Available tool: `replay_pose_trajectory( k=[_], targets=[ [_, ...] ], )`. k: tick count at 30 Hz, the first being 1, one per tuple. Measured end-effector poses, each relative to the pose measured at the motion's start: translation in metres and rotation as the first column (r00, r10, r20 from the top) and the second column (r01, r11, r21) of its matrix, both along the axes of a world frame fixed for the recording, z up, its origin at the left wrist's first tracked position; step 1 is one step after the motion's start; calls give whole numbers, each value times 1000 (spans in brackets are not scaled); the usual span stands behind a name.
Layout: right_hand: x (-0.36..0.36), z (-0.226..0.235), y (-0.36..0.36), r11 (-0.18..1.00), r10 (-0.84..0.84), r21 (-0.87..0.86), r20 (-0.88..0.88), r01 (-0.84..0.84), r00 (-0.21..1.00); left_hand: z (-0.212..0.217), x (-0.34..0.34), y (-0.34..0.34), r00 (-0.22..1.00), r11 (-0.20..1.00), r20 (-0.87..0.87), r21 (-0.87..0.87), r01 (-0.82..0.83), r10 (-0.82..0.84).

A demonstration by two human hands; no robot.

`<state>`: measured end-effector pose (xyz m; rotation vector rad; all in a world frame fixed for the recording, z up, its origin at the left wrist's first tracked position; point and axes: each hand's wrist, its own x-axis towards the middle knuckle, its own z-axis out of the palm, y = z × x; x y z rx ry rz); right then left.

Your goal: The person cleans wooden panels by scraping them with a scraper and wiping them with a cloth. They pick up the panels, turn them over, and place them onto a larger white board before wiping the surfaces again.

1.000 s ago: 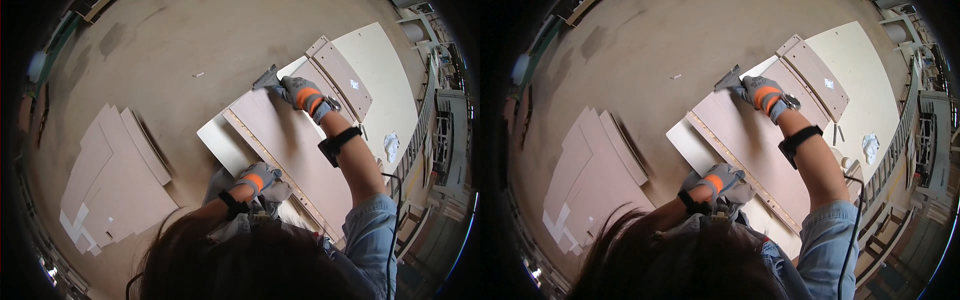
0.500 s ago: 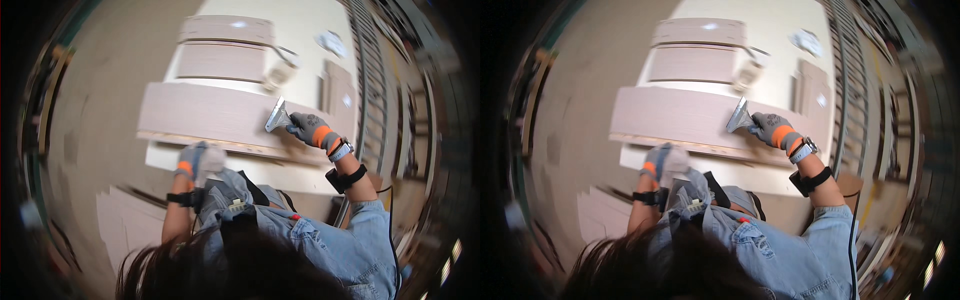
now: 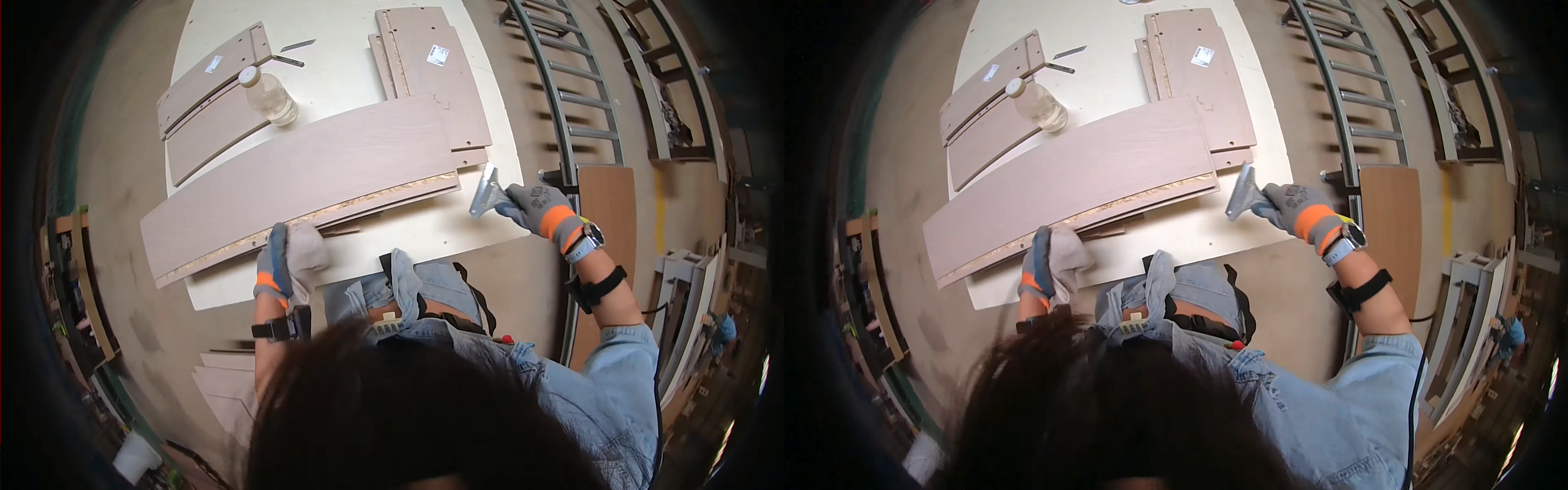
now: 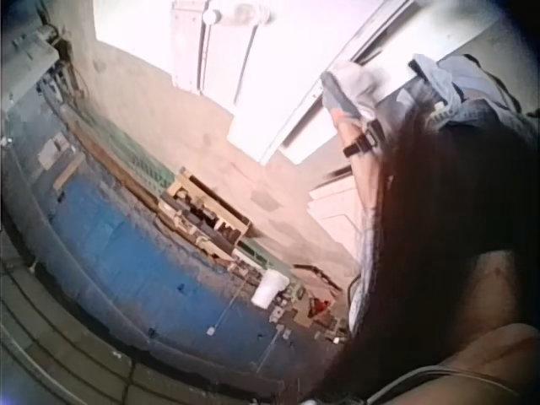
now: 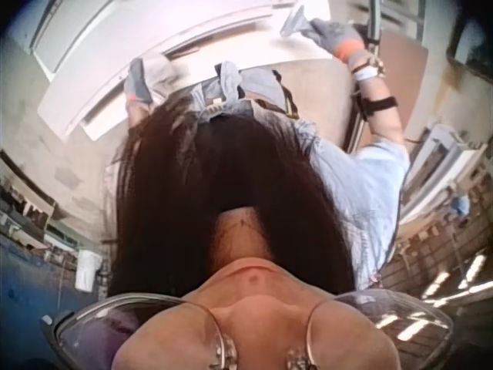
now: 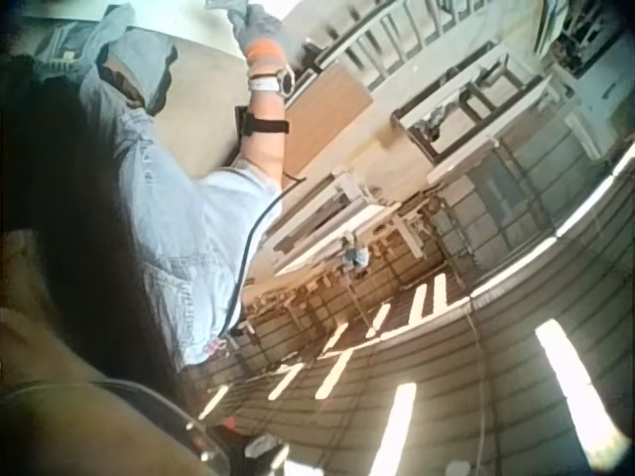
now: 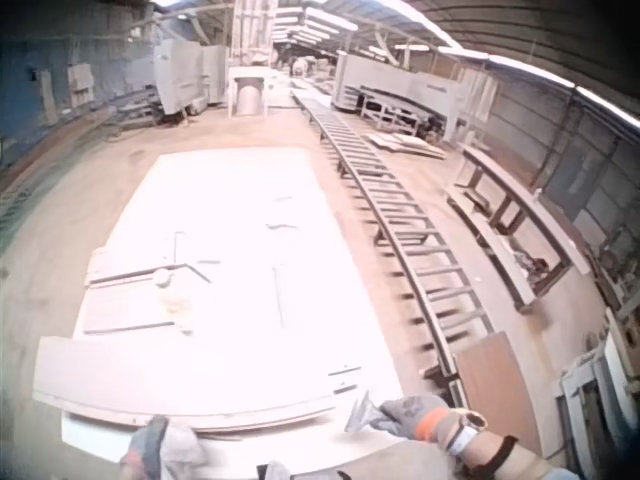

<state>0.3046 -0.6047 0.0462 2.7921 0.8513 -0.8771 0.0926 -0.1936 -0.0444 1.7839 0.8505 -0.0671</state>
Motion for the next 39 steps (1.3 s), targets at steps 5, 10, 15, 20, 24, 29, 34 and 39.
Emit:
replay_pose_trajectory(
  k=[5, 10, 15, 20, 24, 29, 34, 39],
  targets=[
    [31, -13, 21, 978, 207, 7, -22, -207, 978, -13, 7, -1, 978, 996, -192, 66, -65, 77],
    [49, -19, 39, 948, 316, -4, -76, -317, 946, -29, -7, 15, 997, 986, -73, 168, 24, -12],
    [67, -21, 42, 910, 413, 8, -124, -415, 902, -31, -6, 8, 998, 994, 0, 93, -63, 63],
    [75, -15, 58, 873, 463, -67, -192, -482, 865, -32, 0, 13, 988, 968, -150, 242, 69, -33],
    [69, -15, 72, 862, 468, -88, -235, -498, 852, -36, -9, 17, 987, 952, -122, 275, 139, -109],
    [53, -12, 99, 836, 519, -70, -220, -544, 826, -24, -4, -6, 991, 990, -64, 88, -111, 117],
    [42, -14, 131, 831, 543, -10, -204, -557, 814, -29, -52, -7, 922, 875, -74, 294, 385, -381],
    [29, -9, 181, 804, 582, 6, -213, -595, 785, -12, -90, -6, 891, 711, -109, 563, 421, -441]
  ],
)
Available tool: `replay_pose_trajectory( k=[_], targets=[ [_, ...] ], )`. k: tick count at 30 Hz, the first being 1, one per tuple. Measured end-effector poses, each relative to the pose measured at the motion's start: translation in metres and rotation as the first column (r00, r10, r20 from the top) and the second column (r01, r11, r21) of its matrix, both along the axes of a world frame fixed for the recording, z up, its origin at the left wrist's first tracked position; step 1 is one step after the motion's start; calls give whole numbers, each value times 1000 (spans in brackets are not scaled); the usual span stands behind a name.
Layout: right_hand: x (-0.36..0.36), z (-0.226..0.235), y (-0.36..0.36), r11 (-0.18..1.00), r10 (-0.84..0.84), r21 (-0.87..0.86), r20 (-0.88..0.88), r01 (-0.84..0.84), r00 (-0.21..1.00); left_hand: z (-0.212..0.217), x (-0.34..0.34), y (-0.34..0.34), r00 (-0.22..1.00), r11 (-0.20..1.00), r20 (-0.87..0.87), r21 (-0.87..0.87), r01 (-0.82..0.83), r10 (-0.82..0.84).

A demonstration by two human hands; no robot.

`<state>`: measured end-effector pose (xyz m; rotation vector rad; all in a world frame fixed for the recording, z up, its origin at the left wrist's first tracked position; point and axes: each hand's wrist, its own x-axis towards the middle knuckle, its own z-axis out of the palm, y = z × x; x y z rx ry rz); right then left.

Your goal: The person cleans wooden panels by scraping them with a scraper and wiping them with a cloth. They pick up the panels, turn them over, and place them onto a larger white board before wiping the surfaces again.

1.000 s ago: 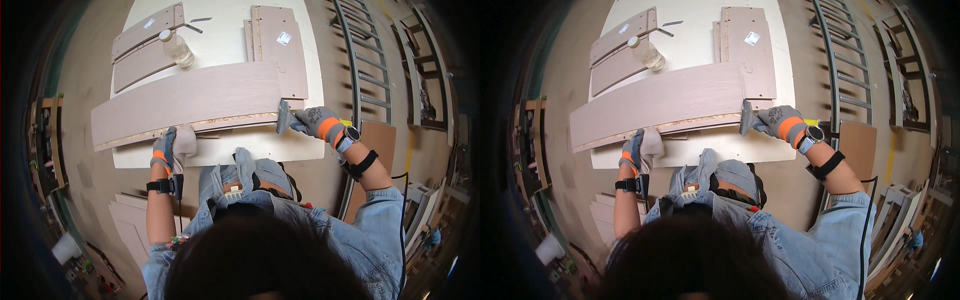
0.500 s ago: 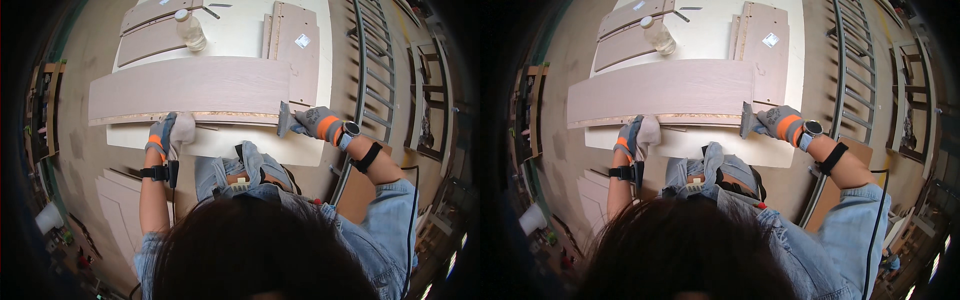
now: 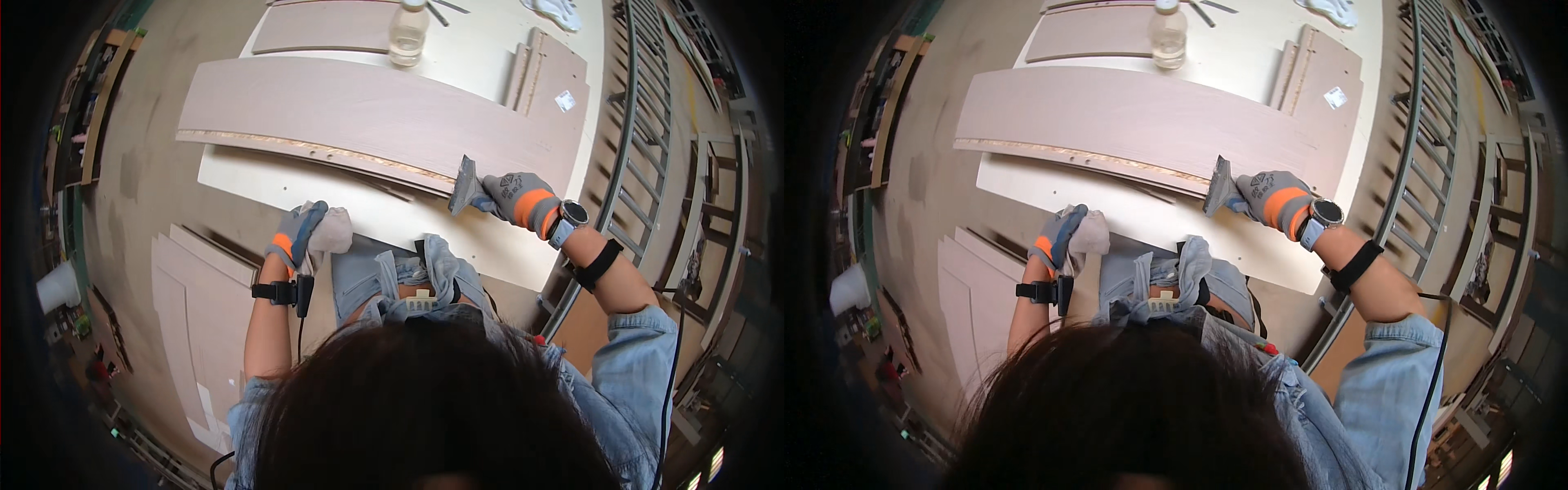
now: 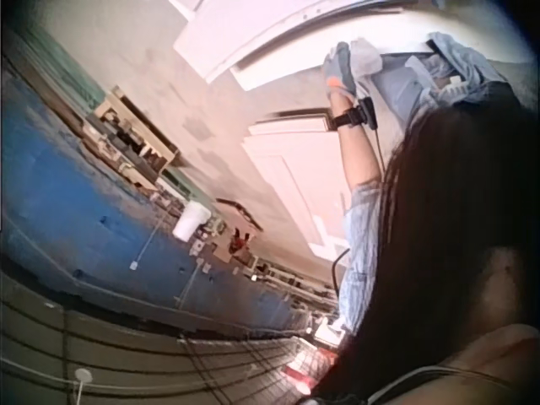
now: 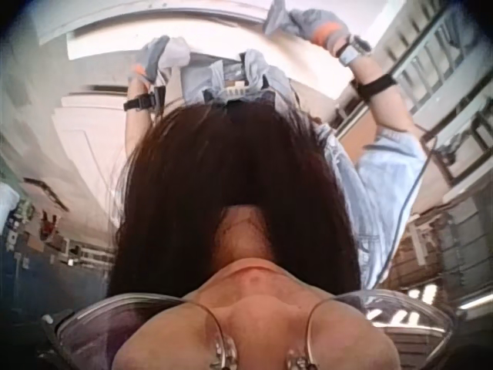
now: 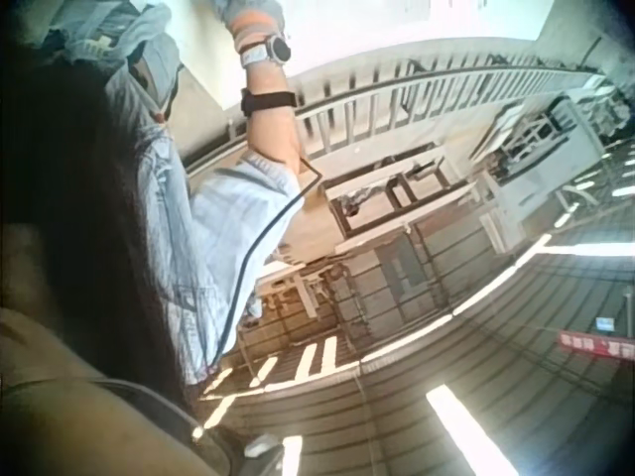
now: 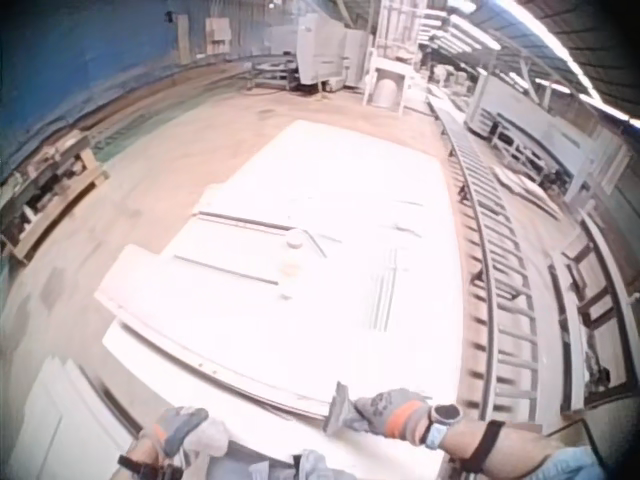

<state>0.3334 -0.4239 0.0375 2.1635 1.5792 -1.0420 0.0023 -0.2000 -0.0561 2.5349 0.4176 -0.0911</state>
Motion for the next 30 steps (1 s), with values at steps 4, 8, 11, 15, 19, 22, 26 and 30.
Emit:
replay_pose_trajectory(
  k=[4, 8, 11, 15, 19, 22, 26, 30],
  targets=[
    [-10, -11, 37, 999, 31, 14, 21, -32, 999, -19, -26, 20, 988, 975, -44, -162, -151, 145],
    [-27, -10, 77, 997, 69, 21, 16, -70, 997, -9, -27, 36, 722, 319, -395, -703, -636, 568],
    [-45, -20, 111, 995, 97, 21, 30, -97, 995, 3, -26, 60, 700, 373, -529, -600, -708, 479],
    [-74, -10, 170, 993, 109, 47, -3, -109, 994, -12, -39, 79, 757, 443, -511, -614, -653, 408],
    [-95, -5, 220, 989, 149, 13, -5, -149, 989, -47, -76, 89, 849, 652, -432, -556, -516, 303],
    [-111, -5, 258, 986, 164, -35, 2, -164, 986, -69, -92, 98, 857, 541, -365, -666, -513, 364],
    [-129, -1, 305, 990, 133, -50, -14, -134, 991, -41, -87, 116, 667, 216, -582, -656, -723, 466],
    [-133, -24, 332, 964, 266, 17, 24, -266, 964, -37, -96, 124, 554, -67, -627, -693, -718, 548]
  ],
)
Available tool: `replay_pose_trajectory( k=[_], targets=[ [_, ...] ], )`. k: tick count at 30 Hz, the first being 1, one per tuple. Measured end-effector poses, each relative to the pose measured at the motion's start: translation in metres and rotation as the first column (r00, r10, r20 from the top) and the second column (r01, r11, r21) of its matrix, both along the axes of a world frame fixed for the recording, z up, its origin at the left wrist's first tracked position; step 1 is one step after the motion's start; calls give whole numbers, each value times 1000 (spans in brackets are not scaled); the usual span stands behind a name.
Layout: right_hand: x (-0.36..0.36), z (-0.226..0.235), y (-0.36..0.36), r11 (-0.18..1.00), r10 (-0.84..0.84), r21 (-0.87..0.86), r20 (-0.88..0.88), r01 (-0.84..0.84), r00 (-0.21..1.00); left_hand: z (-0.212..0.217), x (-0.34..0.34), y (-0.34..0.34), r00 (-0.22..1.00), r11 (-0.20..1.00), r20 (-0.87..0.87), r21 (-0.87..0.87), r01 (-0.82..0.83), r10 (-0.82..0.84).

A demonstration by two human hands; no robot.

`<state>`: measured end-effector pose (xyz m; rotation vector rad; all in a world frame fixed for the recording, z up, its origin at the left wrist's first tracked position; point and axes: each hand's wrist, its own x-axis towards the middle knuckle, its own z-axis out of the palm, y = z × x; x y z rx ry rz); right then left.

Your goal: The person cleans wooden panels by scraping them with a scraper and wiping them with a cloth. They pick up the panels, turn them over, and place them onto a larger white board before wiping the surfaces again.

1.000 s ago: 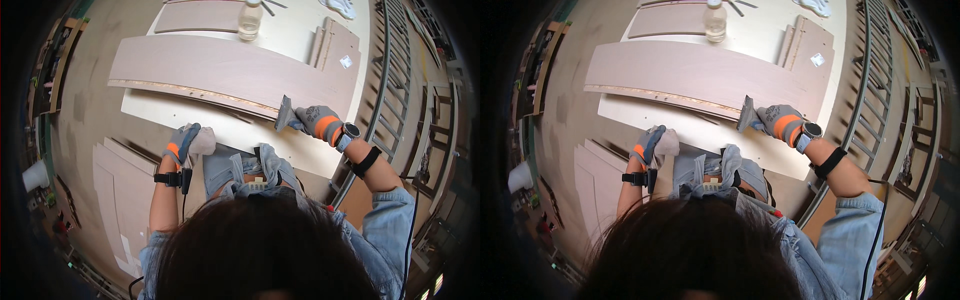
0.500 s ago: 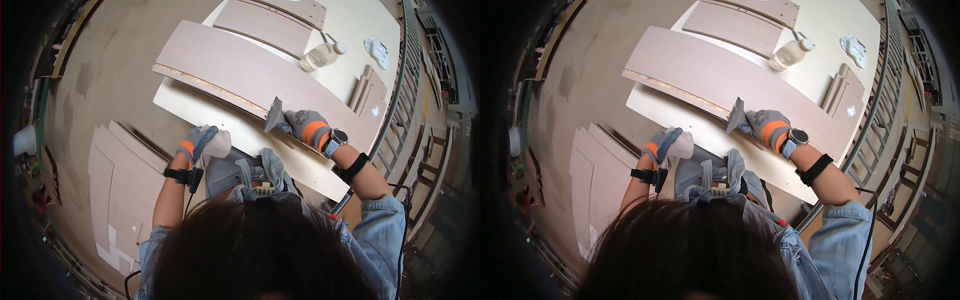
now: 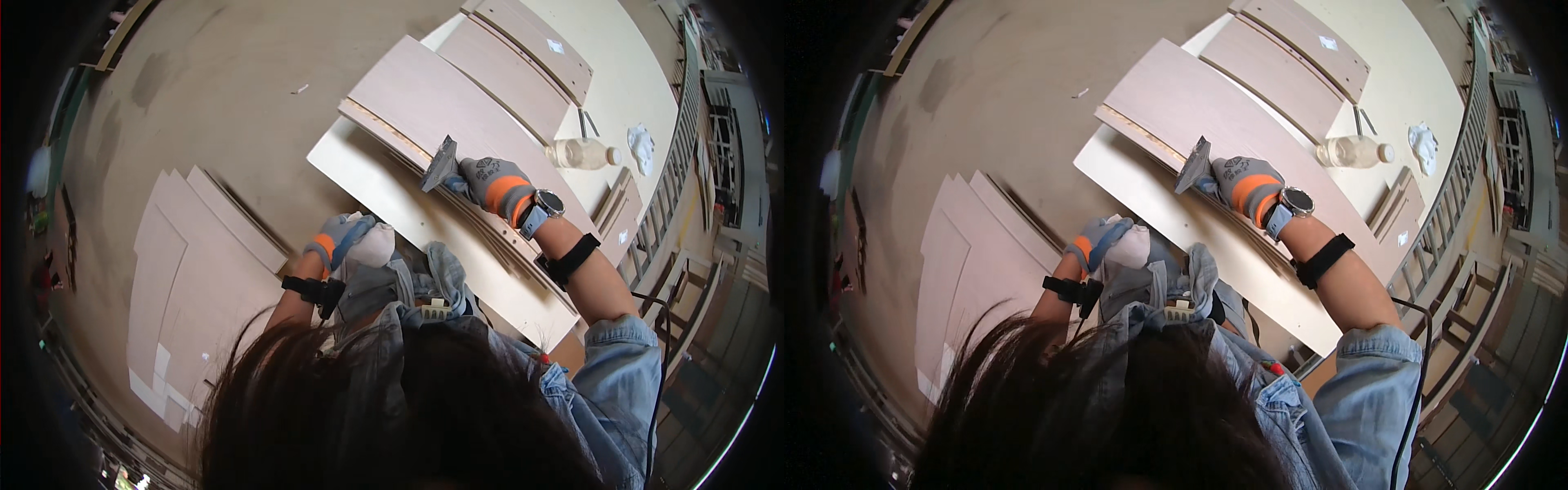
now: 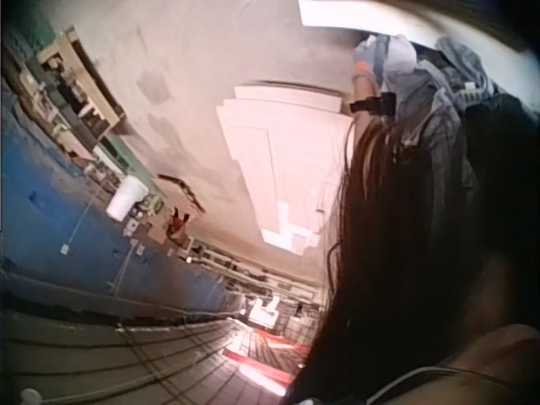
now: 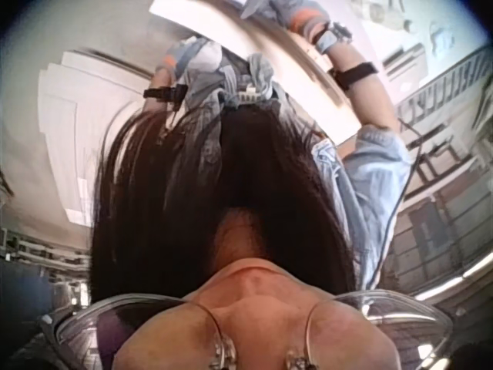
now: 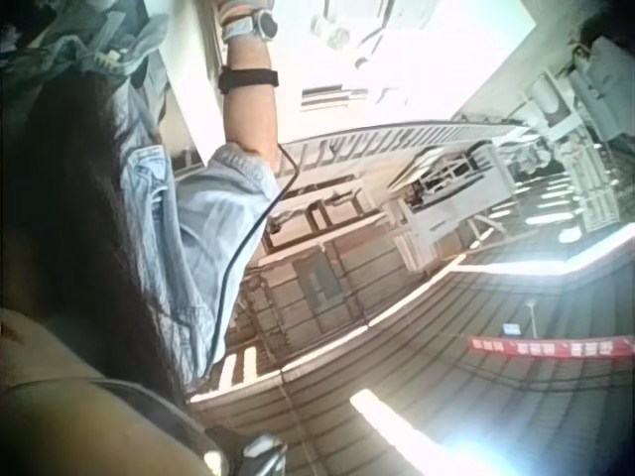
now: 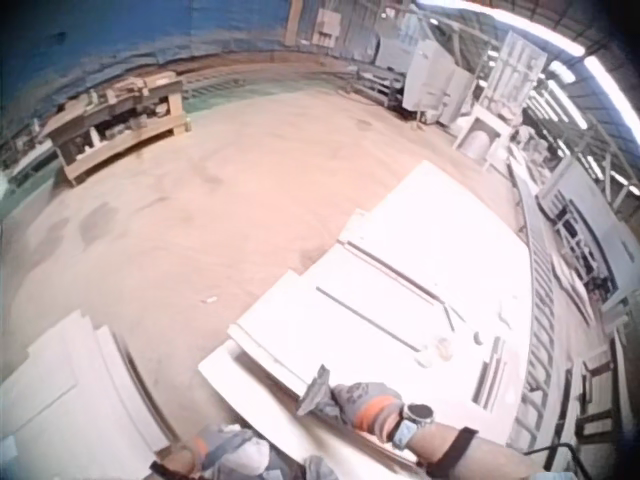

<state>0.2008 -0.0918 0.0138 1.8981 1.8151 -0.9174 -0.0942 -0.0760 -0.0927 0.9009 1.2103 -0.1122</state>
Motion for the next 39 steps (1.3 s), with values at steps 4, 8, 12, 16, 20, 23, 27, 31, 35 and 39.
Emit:
replay_pose_trajectory(
  k=[4, 8, 12, 16, 20, 23, 27, 31, 35, 39],
  targets=[
    [-22, 1, 38, 1000, -11, 6, -3, 11, 1000, -18, -21, 13, 997, 993, -69, 103, 49, -42],
    [-32, 11, 66, 998, 28, -57, 23, -27, 999, -17, -37, 25, 989, 979, -23, 138, 147, -145],
    [-36, 7, 69, 997, 51, -57, 22, -49, 998, -20, -39, 34, 999, 995, -48, -104, 5, -10],
    [-42, 8, 67, 996, -30, -81, 28, 32, 999, -25, -39, 40, 922, 898, 64, 263, 353, -381],
    [-53, 2, 77, 998, -56, -34, 17, 57, 998, -19, -22, 46, 905, 897, 60, 175, 406, -421],
    [-60, 0, 92, 997, -71, -23, -8, 71, 997, -23, -16, 42, 955, 963, 127, 63, 262, -269],
    [-69, -7, 106, 998, -52, 23, -59, 54, 997, -30, -20, 36, 994, 997, 107, -75, 4, 5],
    [-78, -25, 119, 994, -76, 75, -48, 80, 996, -14, -20, 42, 999, 997, -34, 70, 37, -35],
    [-90, -14, 131, 987, -58, 140, -122, 75, 991, -45, -67, 37, 717, 219, -356, 788, 575, -599],
    [-97, -17, 135, 949, -98, 267, -254, 167, 962, -20, -73, 58, 732, 394, -188, 742, 542, -654]
  ],
)
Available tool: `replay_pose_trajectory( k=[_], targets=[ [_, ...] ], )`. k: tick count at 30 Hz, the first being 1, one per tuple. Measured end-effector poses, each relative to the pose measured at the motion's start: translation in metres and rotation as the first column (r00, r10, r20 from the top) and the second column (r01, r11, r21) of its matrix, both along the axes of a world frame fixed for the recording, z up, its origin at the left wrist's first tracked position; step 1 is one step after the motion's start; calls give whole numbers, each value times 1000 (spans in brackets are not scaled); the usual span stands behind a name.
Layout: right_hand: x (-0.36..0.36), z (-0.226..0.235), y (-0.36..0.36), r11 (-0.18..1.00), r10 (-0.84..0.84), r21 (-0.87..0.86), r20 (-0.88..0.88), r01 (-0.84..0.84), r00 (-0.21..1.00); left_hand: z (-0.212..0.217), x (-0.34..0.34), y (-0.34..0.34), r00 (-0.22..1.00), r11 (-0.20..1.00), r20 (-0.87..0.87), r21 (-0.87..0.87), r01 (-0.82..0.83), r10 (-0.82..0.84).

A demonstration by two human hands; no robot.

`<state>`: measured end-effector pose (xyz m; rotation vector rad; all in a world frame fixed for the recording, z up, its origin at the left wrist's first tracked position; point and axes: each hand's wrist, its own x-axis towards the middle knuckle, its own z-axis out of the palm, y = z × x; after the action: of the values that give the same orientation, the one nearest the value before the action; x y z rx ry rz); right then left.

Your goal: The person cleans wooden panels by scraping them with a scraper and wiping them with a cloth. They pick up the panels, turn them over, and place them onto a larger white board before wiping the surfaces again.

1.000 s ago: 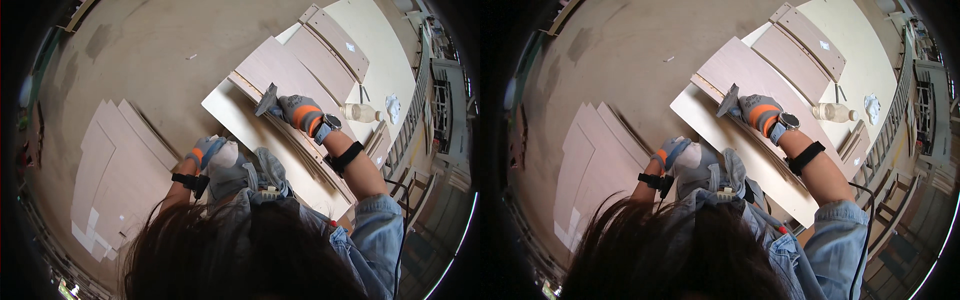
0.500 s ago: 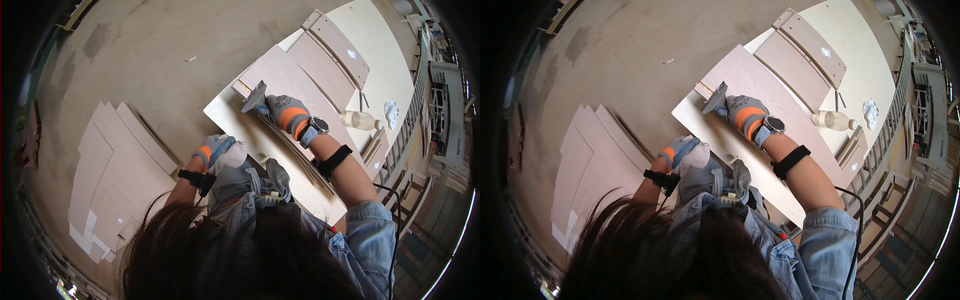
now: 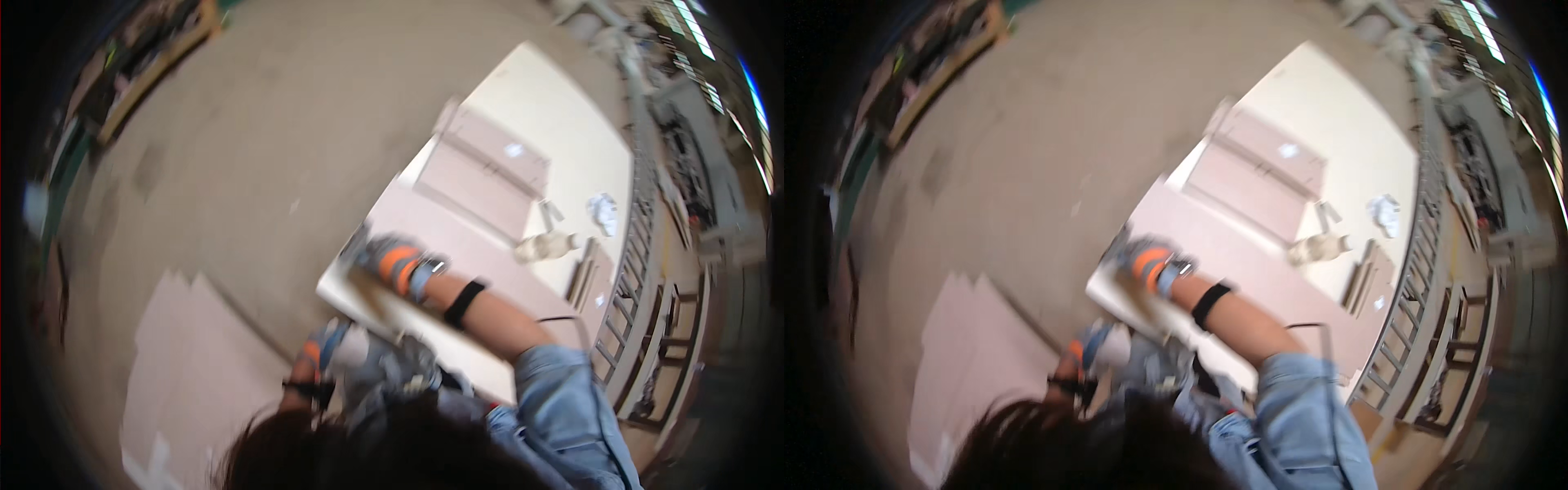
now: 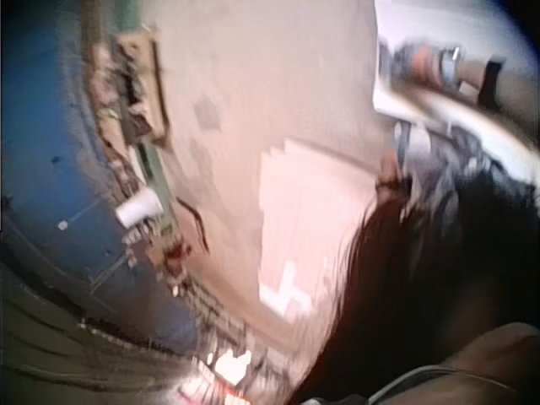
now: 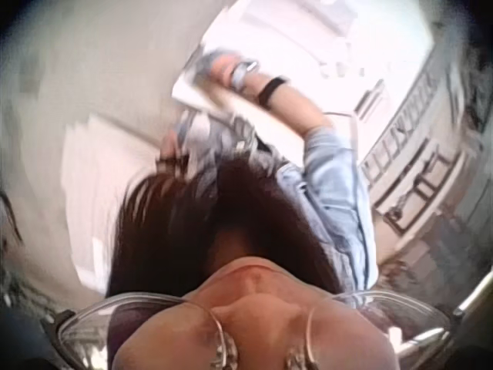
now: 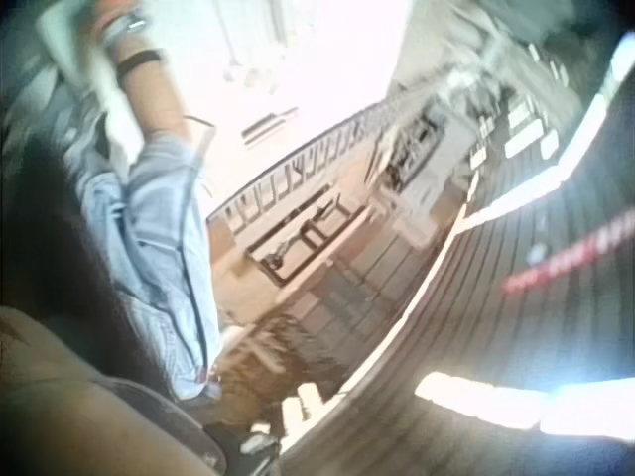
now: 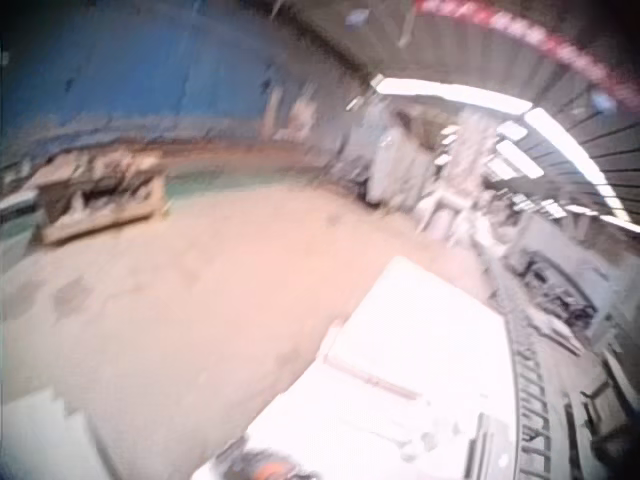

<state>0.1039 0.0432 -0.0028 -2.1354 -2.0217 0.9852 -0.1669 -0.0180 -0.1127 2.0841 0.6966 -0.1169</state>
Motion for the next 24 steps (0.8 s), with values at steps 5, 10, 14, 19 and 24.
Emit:
replay_pose_trajectory(
  k=[5, 10, 14, 19, 24],
  targets=[
    [-37, 0, 20, 985, -128, 100, -110, 139, 986, -9, -16, 23, 911, 991, -412, -113, -72, 19],
    [39, 29, -33, 945, -179, 285, 40, 161, 983, 46, 28, 46, 958, 868, 115, 461, 183, -263],
    [120, 24, -128, 864, -420, 304, -9, 403, 907, 92, 73, 54, 881, 822, 203, 494, 284, -427],
    [161, 47, -272, 744, -666, -28, -98, 667, 739, 133, 129, 28, 847, 806, 151, 430, 408, -509],
    [176, 0, -429, 368, -925, 73, -76, 927, 373, 168, 204, -29, 941, 971, 258, -44, 236, -217]
  ],
)
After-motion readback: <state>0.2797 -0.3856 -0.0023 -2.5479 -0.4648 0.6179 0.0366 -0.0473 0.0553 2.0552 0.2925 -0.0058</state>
